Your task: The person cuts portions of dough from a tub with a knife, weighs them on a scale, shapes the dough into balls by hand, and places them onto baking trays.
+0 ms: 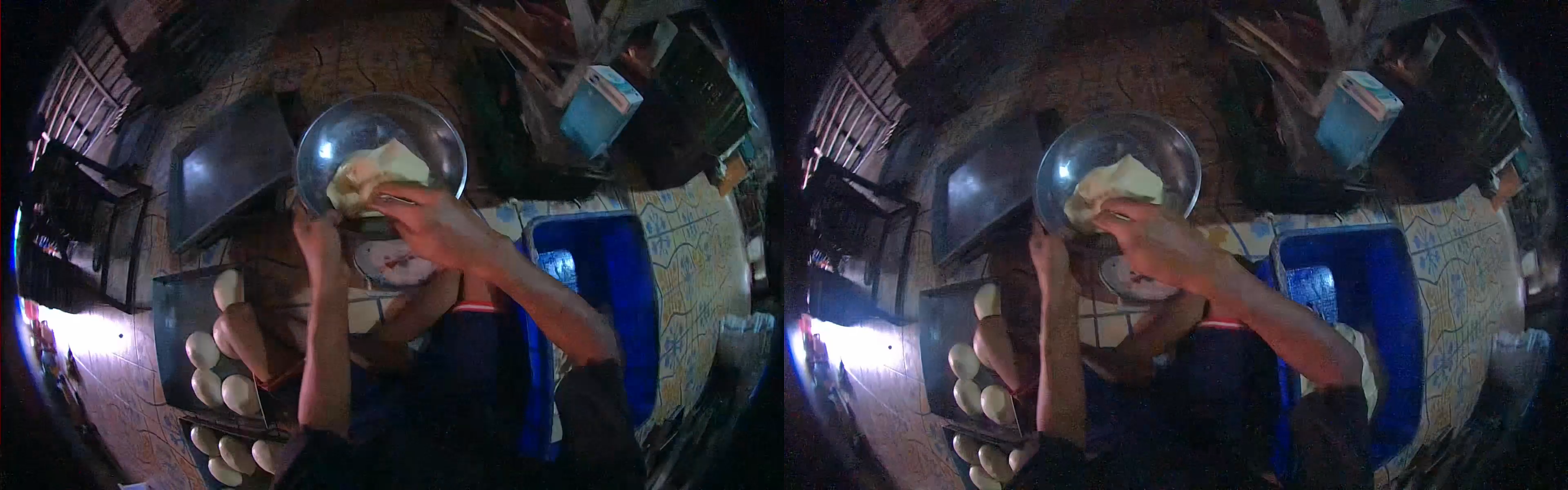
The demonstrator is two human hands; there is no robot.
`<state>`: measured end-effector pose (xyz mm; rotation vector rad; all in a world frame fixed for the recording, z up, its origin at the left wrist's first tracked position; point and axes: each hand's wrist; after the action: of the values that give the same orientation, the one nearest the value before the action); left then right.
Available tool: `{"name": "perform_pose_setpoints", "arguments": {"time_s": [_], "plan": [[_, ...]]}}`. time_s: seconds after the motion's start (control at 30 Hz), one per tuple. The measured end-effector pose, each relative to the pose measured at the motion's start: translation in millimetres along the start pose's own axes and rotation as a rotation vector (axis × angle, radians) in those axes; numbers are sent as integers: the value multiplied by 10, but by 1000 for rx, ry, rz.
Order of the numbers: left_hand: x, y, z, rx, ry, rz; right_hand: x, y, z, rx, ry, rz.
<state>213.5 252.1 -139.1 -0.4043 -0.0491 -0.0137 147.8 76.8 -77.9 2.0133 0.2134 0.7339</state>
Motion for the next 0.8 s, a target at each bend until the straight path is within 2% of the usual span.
{"name": "perform_pose_setpoints", "arguments": {"time_s": [0.03,0.07,0.13,0.2,0.27,0.3,0.33,0.37,0.4,0.43,0.47,0.53,0.57,0.63,0.7,0.73,0.77,0.8], "plan": [[71,-23,-74,-22,-9,14,227,-129,129,-94,37,-108],[125,-52,-116,-43,-13,25,352,-211,140,-104,57,-101],[175,-140,-169,-44,-98,95,520,-358,136,-419,-62,-318],[165,-160,-186,-41,-161,163,666,-441,191,-424,-102,-284],[228,-216,-156,340,-143,250,688,-501,287,-441,-153,-236],[329,-94,-315,391,-28,245,661,-501,381,-119,-175,-60],[364,-90,-359,373,-49,245,673,-430,433,203,-179,110],[393,-108,-358,515,-137,317,675,-350,374,417,-425,102],[414,-157,-327,651,-225,399,685,-284,340,390,-391,103],[324,-199,-132,476,-191,288,688,-270,303,794,-588,295],[350,-124,-289,529,-169,320,682,-259,303,1212,-777,483],[387,-99,-431,539,-172,374,646,-197,545,1677,-742,671],[353,-74,-425,400,-154,403,649,-66,507,1661,-720,646],[299,-49,-288,240,-145,443,658,262,311,1762,-502,693],[207,38,-93,297,-106,148,699,434,156,1802,-435,753],[208,75,-149,288,-108,150,696,479,86,1855,-400,805],[230,80,-243,63,-117,142,678,487,105,1850,-399,805],[242,52,-258,-159,-124,131,657,489,124,1850,-310,809]]}}
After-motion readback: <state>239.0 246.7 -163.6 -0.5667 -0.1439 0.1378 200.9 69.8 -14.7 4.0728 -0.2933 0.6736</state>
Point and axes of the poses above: each hand's wrist, its own x-axis towards the middle knuckle, its own y-axis out of the back of the hand, z = x × y, and after that the axes turned 5 degrees about -z, right-handed
